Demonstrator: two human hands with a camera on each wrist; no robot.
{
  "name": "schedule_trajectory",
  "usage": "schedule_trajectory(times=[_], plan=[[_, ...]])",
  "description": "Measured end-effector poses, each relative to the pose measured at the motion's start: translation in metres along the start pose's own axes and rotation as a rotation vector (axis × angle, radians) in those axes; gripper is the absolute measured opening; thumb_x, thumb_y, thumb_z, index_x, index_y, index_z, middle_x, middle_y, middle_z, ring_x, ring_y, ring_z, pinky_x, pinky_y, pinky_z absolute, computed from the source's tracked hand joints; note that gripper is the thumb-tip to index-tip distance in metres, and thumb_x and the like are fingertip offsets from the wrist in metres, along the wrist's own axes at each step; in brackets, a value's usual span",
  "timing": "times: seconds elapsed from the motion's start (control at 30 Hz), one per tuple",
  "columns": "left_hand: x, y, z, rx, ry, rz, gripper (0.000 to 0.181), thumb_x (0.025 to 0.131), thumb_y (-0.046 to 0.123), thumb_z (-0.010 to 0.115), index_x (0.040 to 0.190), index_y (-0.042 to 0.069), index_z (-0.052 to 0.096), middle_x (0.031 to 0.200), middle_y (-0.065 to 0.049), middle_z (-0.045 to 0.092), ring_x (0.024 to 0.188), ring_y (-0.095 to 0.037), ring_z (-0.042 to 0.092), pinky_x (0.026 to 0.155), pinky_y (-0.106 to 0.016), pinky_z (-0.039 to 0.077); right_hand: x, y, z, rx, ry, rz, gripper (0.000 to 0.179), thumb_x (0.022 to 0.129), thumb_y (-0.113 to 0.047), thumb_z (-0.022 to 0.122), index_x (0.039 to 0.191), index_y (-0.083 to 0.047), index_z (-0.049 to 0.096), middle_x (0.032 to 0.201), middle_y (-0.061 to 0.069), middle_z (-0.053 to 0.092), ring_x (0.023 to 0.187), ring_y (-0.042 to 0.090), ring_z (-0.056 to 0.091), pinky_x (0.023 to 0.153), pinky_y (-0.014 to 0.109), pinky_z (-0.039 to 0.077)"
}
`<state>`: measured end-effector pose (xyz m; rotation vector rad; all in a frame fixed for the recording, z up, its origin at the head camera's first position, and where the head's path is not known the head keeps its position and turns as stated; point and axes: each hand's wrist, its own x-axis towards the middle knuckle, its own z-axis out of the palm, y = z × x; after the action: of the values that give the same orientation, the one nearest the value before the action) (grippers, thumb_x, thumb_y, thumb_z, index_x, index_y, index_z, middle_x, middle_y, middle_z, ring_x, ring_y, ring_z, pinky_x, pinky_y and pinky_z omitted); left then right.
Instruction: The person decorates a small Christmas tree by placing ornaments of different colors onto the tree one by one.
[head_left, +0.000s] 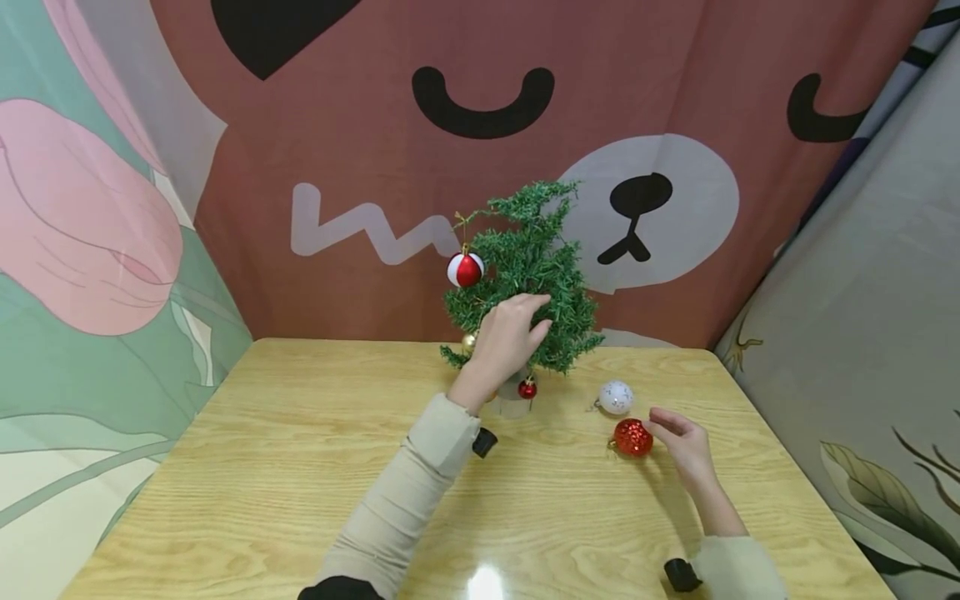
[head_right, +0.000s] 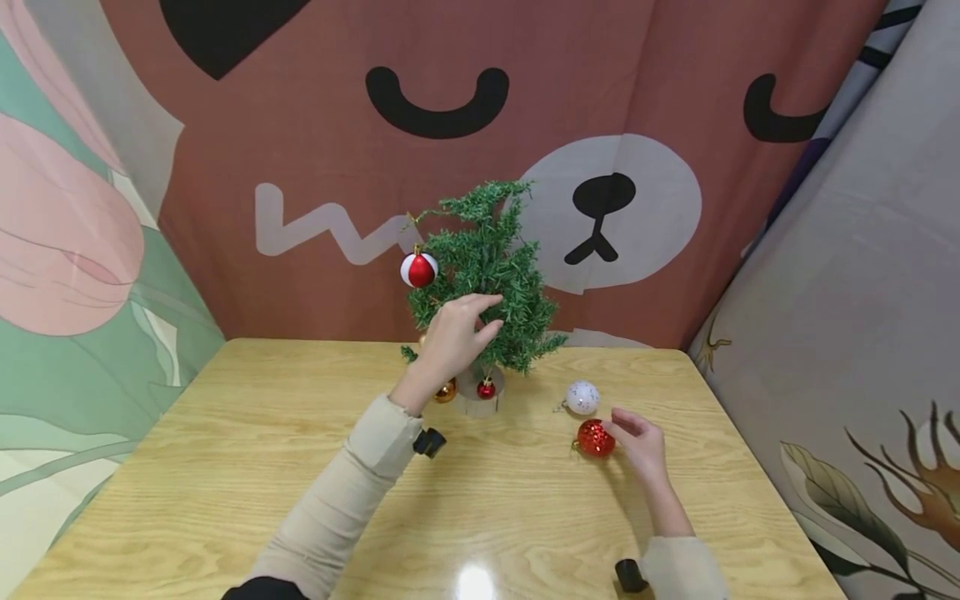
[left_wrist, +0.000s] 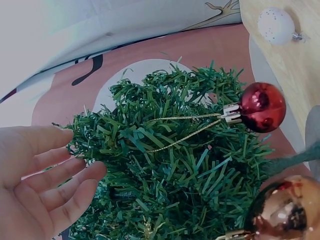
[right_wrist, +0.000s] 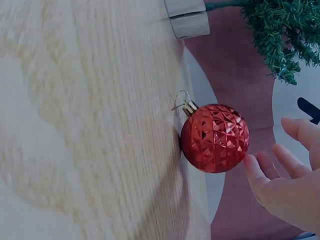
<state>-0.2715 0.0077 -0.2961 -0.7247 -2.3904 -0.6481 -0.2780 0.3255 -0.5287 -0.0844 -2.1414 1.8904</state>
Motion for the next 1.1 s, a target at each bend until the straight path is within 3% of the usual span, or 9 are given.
schedule_trajectory(times=[0.1,0.3,0.4,0.53,0.77,1.1], plan=[[0.000,0.000,0.000,0.003,-0.004,-0.002,0.032,0.086,0.016,0.061,0.117,0.008,0.060,0.114,-0.009,0.059,0.039,-0.007,0.038,0.038,-0.018,0.028,-0.006,-0.013,0.001,-0.100,-0.023,0.021,0.069,0.071,-0.035,0.075,0.115,0.012,0.051,0.107,0.010,0.061,0.085,-0.002,0.054,0.073,0.009,0.042],[0.000,0.000,0.000,0.011,-0.022,-0.008,0.032,0.087,0.017,0.060,0.117,0.008,0.060,0.114,-0.009,0.059,0.040,-0.007,0.038,0.038,-0.018,0.028,-0.031,-0.072,0.013,-0.387,-0.222,0.085,0.056,0.081,-0.018,0.066,0.122,0.014,0.045,0.122,0.030,0.045,0.112,0.034,0.044,0.088,0.035,0.040],[0.000,0.000,0.000,0.019,-0.030,-0.011,0.032,0.087,0.018,0.059,0.117,0.008,0.059,0.114,-0.009,0.059,0.041,-0.008,0.040,0.038,-0.018,0.029,-0.037,-0.082,0.016,-0.467,-0.303,0.069,0.056,0.081,-0.013,0.066,0.122,0.016,0.043,0.120,0.032,0.045,0.110,0.042,0.044,0.083,0.032,0.043],[0.000,0.000,-0.001,0.027,-0.027,-0.003,0.031,0.087,0.018,0.060,0.116,0.008,0.060,0.114,-0.009,0.059,0.046,-0.008,0.047,0.039,-0.018,0.032,-0.038,-0.077,0.016,-0.461,-0.317,0.058,0.056,0.078,-0.010,0.068,0.122,0.016,0.043,0.117,0.032,0.048,0.102,0.039,0.050,0.071,0.020,0.044],[0.000,0.001,-0.001,0.033,-0.032,0.004,0.032,0.087,0.019,0.059,0.116,0.007,0.060,0.114,-0.010,0.059,0.042,-0.006,0.043,0.038,-0.017,0.031,-0.038,-0.074,0.017,-0.438,-0.284,0.054,0.046,0.078,-0.004,0.066,0.116,0.015,0.048,0.112,0.031,0.051,0.098,0.039,0.053,0.066,0.021,0.047],[0.001,-0.001,0.000,0.034,-0.037,0.006,0.032,0.087,0.018,0.059,0.117,0.007,0.059,0.115,-0.010,0.058,0.038,-0.006,0.039,0.037,-0.017,0.029,-0.040,-0.075,0.019,-0.416,-0.292,0.075,0.048,0.080,-0.006,0.065,0.119,0.014,0.044,0.118,0.033,0.045,0.101,0.041,0.051,0.068,0.024,0.049]])
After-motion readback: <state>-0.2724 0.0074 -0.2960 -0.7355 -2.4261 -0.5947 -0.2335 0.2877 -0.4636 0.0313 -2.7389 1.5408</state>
